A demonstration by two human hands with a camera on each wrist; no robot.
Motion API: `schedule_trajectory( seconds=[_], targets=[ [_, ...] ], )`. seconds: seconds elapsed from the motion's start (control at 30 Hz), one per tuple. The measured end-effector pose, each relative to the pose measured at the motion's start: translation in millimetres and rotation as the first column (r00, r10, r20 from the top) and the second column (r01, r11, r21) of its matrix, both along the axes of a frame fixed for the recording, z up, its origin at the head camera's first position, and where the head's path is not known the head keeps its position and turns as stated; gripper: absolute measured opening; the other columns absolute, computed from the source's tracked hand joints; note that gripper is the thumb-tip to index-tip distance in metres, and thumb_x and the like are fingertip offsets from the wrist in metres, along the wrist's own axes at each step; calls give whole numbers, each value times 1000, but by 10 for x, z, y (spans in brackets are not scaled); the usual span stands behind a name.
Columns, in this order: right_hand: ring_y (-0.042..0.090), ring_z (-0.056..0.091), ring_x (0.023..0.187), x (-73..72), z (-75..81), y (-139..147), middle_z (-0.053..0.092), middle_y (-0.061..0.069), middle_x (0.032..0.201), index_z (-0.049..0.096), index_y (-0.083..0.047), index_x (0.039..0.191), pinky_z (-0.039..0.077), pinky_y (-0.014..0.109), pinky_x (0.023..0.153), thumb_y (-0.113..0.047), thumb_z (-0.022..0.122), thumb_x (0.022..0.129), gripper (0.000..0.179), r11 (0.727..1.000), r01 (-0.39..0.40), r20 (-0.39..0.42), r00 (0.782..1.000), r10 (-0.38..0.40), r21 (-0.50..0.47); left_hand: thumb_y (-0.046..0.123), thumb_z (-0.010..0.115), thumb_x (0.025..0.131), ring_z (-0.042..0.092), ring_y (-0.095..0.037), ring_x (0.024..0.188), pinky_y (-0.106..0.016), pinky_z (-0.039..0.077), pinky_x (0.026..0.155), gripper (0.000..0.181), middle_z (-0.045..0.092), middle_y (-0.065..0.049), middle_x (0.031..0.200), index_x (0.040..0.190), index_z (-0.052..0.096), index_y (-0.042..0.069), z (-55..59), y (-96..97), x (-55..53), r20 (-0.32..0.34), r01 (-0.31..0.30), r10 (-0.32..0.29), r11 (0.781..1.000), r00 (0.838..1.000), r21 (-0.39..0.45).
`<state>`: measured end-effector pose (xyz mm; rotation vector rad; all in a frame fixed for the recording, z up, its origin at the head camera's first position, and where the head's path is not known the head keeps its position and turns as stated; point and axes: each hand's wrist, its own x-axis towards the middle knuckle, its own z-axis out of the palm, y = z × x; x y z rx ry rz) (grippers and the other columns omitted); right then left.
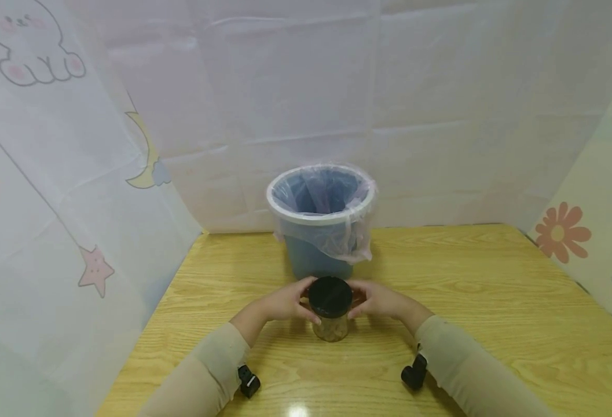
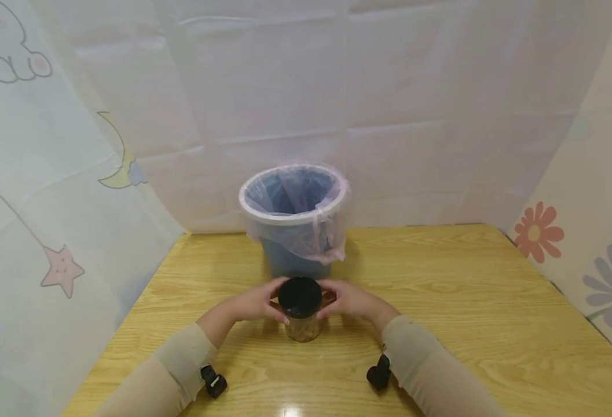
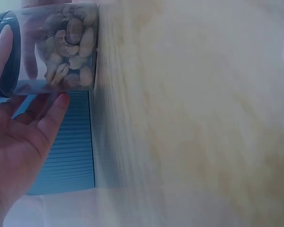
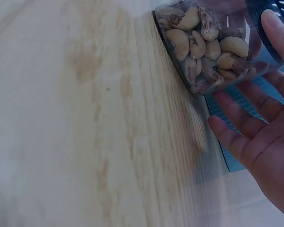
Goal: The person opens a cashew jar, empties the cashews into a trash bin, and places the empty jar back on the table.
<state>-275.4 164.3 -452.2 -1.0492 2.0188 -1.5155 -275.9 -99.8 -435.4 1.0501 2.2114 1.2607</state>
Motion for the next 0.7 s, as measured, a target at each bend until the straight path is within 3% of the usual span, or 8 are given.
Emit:
schedule_trajectory(
  seconds=[0.33, 0.47, 0.57, 0.7],
  targets=[
    [23, 56, 103, 3, 85, -22, 54, 26, 117, 42, 8, 128, 45, 50, 87, -10, 74, 75, 64, 1000, -7, -28, 1000, 6, -28, 4, 79, 68, 49, -20, 113, -26, 49, 84, 71, 48, -4, 125, 129, 43, 12, 91, -1, 2, 74, -19, 14, 998, 997, 59],
    [21, 56, 104, 9, 127, -18, 54, 27, 118, 41, 8, 129, 46, 46, 87, -9, 74, 75, 66, 999, 0, -32, 999, -1, -33, 2, 77, 69, 47, -29, 118, -26, 49, 84, 73, 46, -12, 129, 131, 40, 7, 134, 5, 14, 76, -2, -4, 997, 997, 75],
    [21, 55, 104, 27, 167, -15, 52, 29, 119, 40, 9, 130, 47, 40, 86, -9, 75, 74, 68, 999, -1, -35, 999, -1, -35, 0, 77, 69, 44, -37, 119, -27, 49, 84, 72, 44, -21, 128, 130, 39, 0, 229, 10, 70, 97, 15, -25, 994, 995, 106],
    [33, 53, 105, 45, 233, -15, 50, 32, 119, 38, 10, 131, 49, 33, 83, -7, 75, 73, 71, 999, 2, -27, 1000, -3, -38, -2, 77, 69, 40, -44, 119, -33, 49, 86, 71, 42, -29, 127, 128, 37, -9, 352, 23, 144, 125, 24, -44, 988, 991, 154]
  ],
)
